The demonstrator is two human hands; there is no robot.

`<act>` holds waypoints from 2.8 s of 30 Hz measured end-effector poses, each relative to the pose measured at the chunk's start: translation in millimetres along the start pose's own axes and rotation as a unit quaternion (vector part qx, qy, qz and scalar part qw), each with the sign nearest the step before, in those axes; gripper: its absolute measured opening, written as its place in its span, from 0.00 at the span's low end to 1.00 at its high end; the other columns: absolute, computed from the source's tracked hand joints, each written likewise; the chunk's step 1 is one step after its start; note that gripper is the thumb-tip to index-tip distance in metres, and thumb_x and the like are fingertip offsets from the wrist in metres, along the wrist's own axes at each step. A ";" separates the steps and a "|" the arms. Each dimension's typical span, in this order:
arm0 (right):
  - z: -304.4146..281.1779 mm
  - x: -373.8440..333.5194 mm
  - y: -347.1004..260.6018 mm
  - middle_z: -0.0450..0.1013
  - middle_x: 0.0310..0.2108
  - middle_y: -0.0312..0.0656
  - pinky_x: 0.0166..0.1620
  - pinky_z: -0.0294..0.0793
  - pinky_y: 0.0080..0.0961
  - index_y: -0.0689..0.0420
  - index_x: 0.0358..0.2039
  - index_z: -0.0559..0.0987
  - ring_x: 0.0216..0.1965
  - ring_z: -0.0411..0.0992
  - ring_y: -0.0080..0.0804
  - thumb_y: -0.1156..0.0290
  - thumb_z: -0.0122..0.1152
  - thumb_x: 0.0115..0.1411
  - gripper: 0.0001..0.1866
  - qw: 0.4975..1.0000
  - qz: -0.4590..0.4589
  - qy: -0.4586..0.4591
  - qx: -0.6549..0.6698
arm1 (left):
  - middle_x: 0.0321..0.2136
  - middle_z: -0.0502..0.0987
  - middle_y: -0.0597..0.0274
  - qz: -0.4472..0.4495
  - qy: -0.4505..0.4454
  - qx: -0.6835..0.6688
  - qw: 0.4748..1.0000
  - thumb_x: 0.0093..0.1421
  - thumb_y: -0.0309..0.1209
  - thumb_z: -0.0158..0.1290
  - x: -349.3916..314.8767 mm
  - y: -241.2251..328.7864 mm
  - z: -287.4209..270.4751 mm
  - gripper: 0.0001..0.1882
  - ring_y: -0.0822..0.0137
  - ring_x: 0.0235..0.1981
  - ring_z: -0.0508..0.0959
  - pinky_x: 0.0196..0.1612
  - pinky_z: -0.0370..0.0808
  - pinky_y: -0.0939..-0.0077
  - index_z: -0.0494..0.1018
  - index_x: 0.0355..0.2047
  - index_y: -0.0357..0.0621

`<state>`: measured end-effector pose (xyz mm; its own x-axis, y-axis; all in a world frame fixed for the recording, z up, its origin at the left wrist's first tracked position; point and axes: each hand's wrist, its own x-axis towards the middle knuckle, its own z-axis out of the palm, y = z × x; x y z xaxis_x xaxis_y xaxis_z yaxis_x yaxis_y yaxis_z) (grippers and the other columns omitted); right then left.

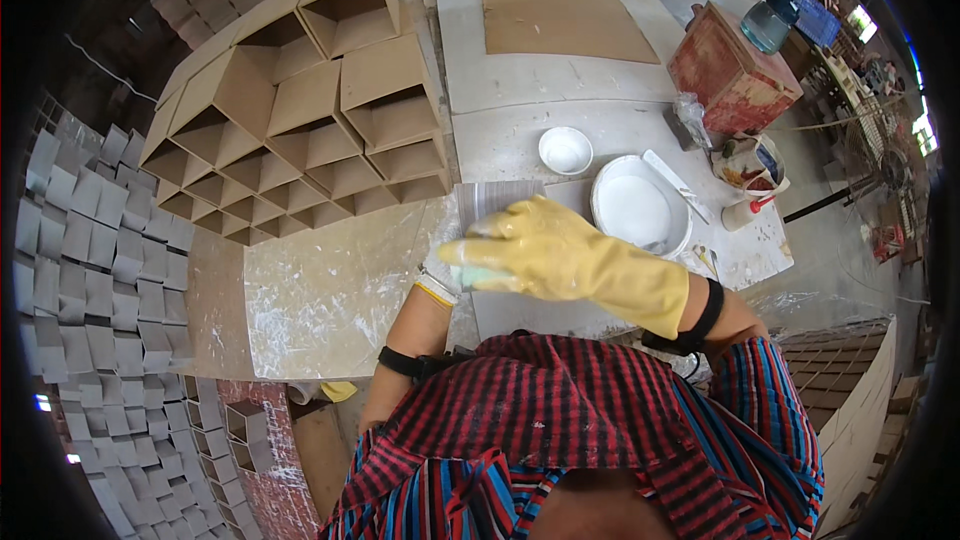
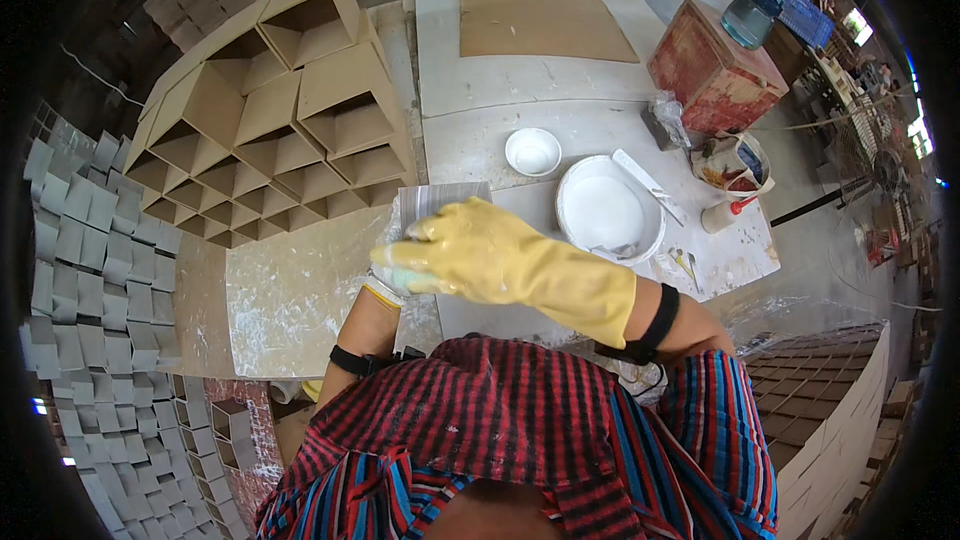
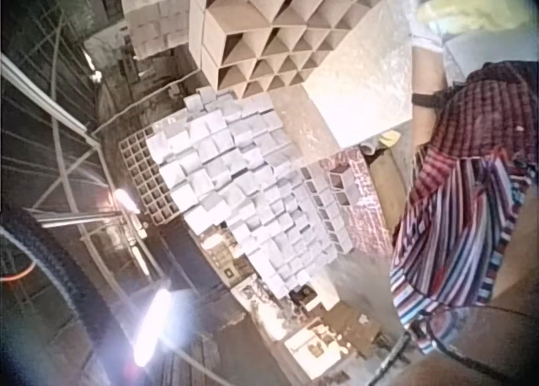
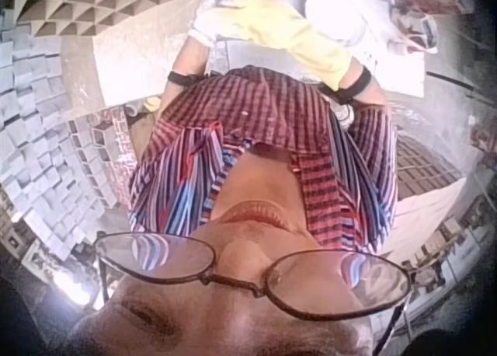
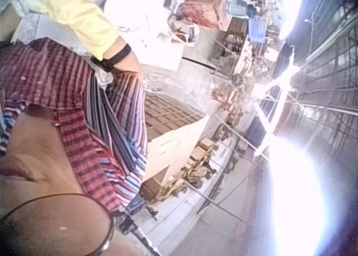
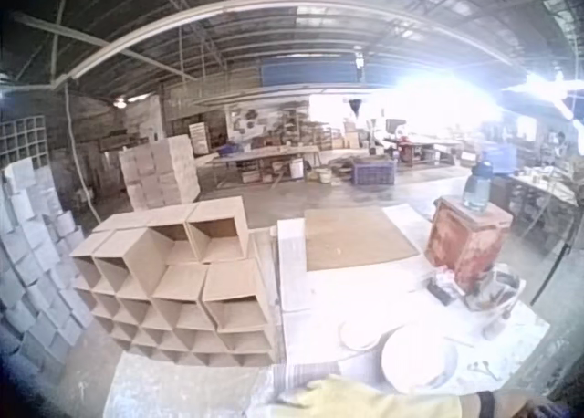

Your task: Polishing or wiping down a small wooden box component using a sponge and white liquid.

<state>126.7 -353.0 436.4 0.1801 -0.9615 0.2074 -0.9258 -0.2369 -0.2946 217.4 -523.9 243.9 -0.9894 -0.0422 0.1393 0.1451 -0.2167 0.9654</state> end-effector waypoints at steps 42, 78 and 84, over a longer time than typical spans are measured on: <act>-17.1 -30.9 61.8 0.71 0.43 0.38 0.46 0.68 0.19 0.55 0.52 0.73 0.42 0.68 0.22 0.65 0.56 0.60 0.20 0.799 0.283 0.303 0.437 | 0.54 0.68 0.51 -0.049 0.156 -0.530 0.832 0.64 0.37 0.38 19.2 20.7 56.4 0.22 0.54 0.55 0.69 0.57 0.67 0.57 0.63 0.55 0.37; 20.0 -39.1 73.0 0.75 0.30 0.49 0.35 0.74 0.38 0.46 0.48 0.74 0.28 0.72 0.52 0.61 0.59 0.56 0.19 0.928 0.200 0.314 -0.014 | 0.48 0.72 0.59 -0.003 0.232 -0.434 0.871 0.66 0.46 0.40 23.4 55.4 53.1 0.23 0.61 0.49 0.73 0.51 0.72 0.65 0.66 0.52 0.44; -3.0 -20.4 50.8 0.74 0.36 0.50 0.38 0.73 0.38 0.48 0.49 0.74 0.35 0.72 0.51 0.67 0.59 0.56 0.19 0.983 0.148 0.086 0.069 | 0.49 0.72 0.60 -0.047 0.228 -0.392 0.890 0.65 0.51 0.41 23.2 40.4 47.4 0.25 0.63 0.49 0.73 0.51 0.72 0.66 0.67 0.52 0.45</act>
<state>75.1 -345.0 420.0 -0.1600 -0.9563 0.2446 -0.8733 0.0216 -0.4868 199.8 -487.4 296.5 -0.9163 -0.3403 -0.2112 0.2010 -0.8468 0.4925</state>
